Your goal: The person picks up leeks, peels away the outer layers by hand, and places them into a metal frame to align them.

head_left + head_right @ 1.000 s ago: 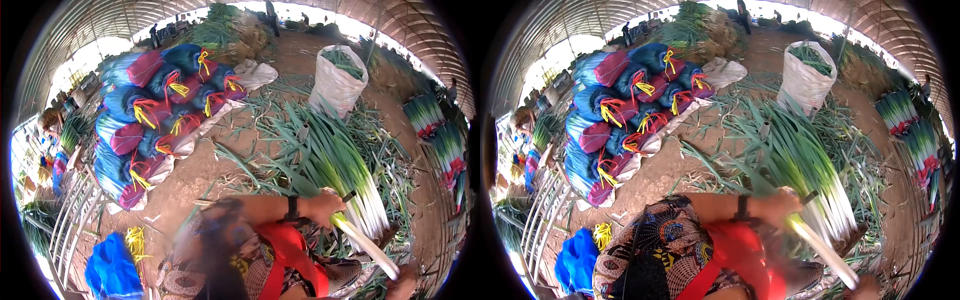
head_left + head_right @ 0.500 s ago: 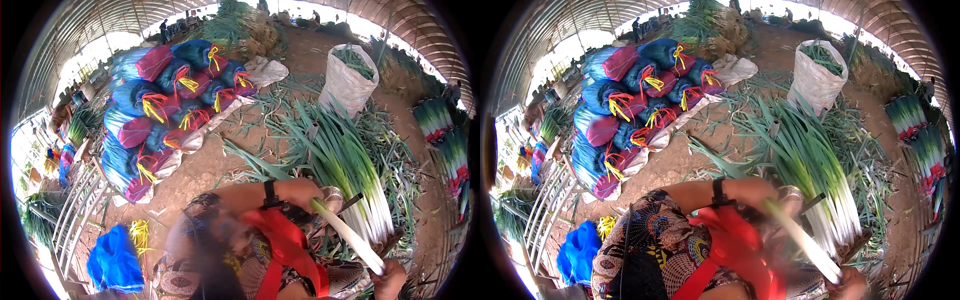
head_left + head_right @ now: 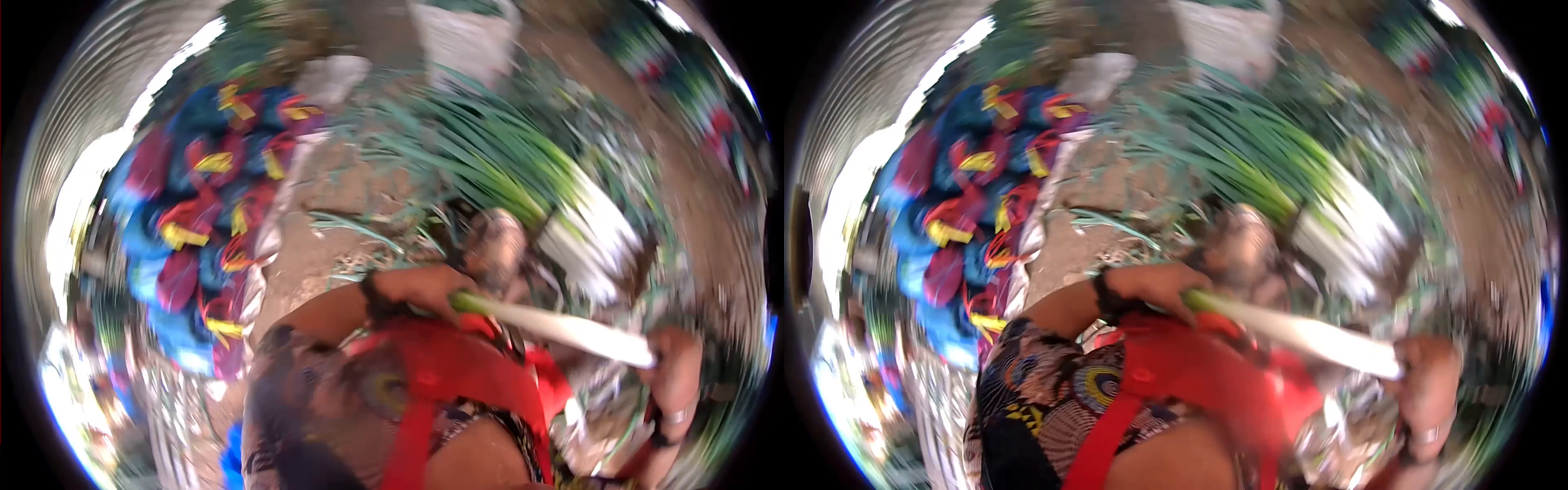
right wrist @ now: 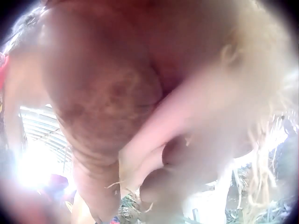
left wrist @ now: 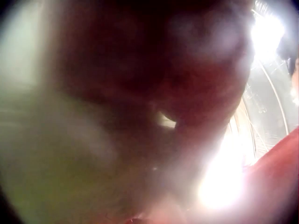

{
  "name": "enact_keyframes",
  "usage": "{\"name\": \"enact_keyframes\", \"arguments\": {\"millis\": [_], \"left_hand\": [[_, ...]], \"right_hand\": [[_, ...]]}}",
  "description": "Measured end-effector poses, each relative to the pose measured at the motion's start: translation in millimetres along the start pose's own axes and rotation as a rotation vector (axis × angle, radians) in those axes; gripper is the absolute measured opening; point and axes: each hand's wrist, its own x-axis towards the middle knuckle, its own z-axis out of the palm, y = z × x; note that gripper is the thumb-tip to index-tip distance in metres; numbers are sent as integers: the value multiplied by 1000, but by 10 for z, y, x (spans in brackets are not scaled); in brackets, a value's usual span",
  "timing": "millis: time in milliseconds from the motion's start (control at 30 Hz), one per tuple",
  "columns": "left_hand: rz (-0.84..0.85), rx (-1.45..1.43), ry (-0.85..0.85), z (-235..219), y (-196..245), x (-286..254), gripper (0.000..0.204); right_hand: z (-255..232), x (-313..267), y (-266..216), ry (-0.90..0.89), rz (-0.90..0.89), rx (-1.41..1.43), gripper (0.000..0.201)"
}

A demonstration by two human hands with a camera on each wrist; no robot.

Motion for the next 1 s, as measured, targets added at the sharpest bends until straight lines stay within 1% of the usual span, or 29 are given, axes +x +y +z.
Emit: {"name": "enact_keyframes", "arguments": {"millis": [33, 67, 100, 133, 167, 200, 233, 267, 300, 333, 367, 433, 467, 567, 600, 633, 667, 700, 767, 833, 867, 900, 933, 967, 1000], "left_hand": [[25, 158, 66, -22, -124, 51, 56], [53, 175, 157, -96, -222, 58, 53], [151, 212, 220, -208, -230, 75, 47], [-111, 105, 224, -327, -125, 55, 42], [-48, 243, 349, -402, -251, 58, 42], [18, 376, 496, -506, -363, 78, 42], [-22, 455, 473, -650, -308, 104, 43], [-65, 541, 461, -828, -190, 134, 43], [-43, 594, 497, -955, -160, 170, 42], [-20, 647, 537, -1062, -141, 208, 40], [4, 700, 582, -1167, -133, 252, 39], [91, 966, 735, -1403, -165, 383, 37], [135, 1098, 813, -1502, -156, 483, 35], [71, 1120, 793, -1797, 116, 928, 38], [85, 1152, 816, -1887, 98, 1095, 39], [99, 1186, 839, -1979, 75, 1308, 41], [114, 1220, 863, -2070, 47, 1541, 43], [145, 1208, 859, -2145, -2, 1793, 43], [200, 1184, 849, -2223, -155, 2324, 43], [224, 1180, 807, -2179, -352, 2879, 45], [232, 1100, 779, -2130, -550, 3186, 47], [239, 1017, 744, -2036, -775, 3482, 49], [246, 936, 710, -1966, -846, 3665, 50], [208, 944, 674, -1952, -931, 3792, 49], [171, 953, 640, -1926, -970, 3877, 49]], "right_hand": [[-1, 39, -92, -35, 8, -17, 36], [115, 5, -59, -34, 14, 40, 37], [162, 37, -79, -105, 8, 75, 39], [351, 4, -36, -47, -26, 128, 41], [392, 60, -102, -113, 43, 213, 49], [565, 60, -26, -91, 0, 211, 53], [700, 90, 25, -81, 8, 222, 54], [820, 146, 74, -30, -22, 247, 54], [924, 206, 115, -10, -24, 266, 54], [1005, 257, 152, 10, -30, 285, 54], [1066, 311, 195, -5, -9, 239, 54], [1170, 483, 317, -29, 54, 172, 52], [1265, 586, 428, 34, 50, 167, 50], [1508, 925, 829, 61, 134, 87, 47], [1586, 1045, 948, 55, 175, 54, 45], [1684, 1140, 1112, 109, 162, -33, 45], [1758, 1240, 1277, 25, 261, -64, 45], [1806, 1336, 1442, -19, 323, -68, 46], [1887, 1478, 1690, -85, 454, -88, 46], [2251, 1509, 2177, -67, 528, -129, 46], [2442, 1496, 2390, -55, 564, -154, 45], [2546, 1487, 2495, -125, 656, -260, 43], [2631, 1476, 2585, -195, 745, -368, 40], [2716, 1456, 2673, -212, 779, -409, 34], [2802, 1446, 2792, -190, 753, -304, 32]]}}
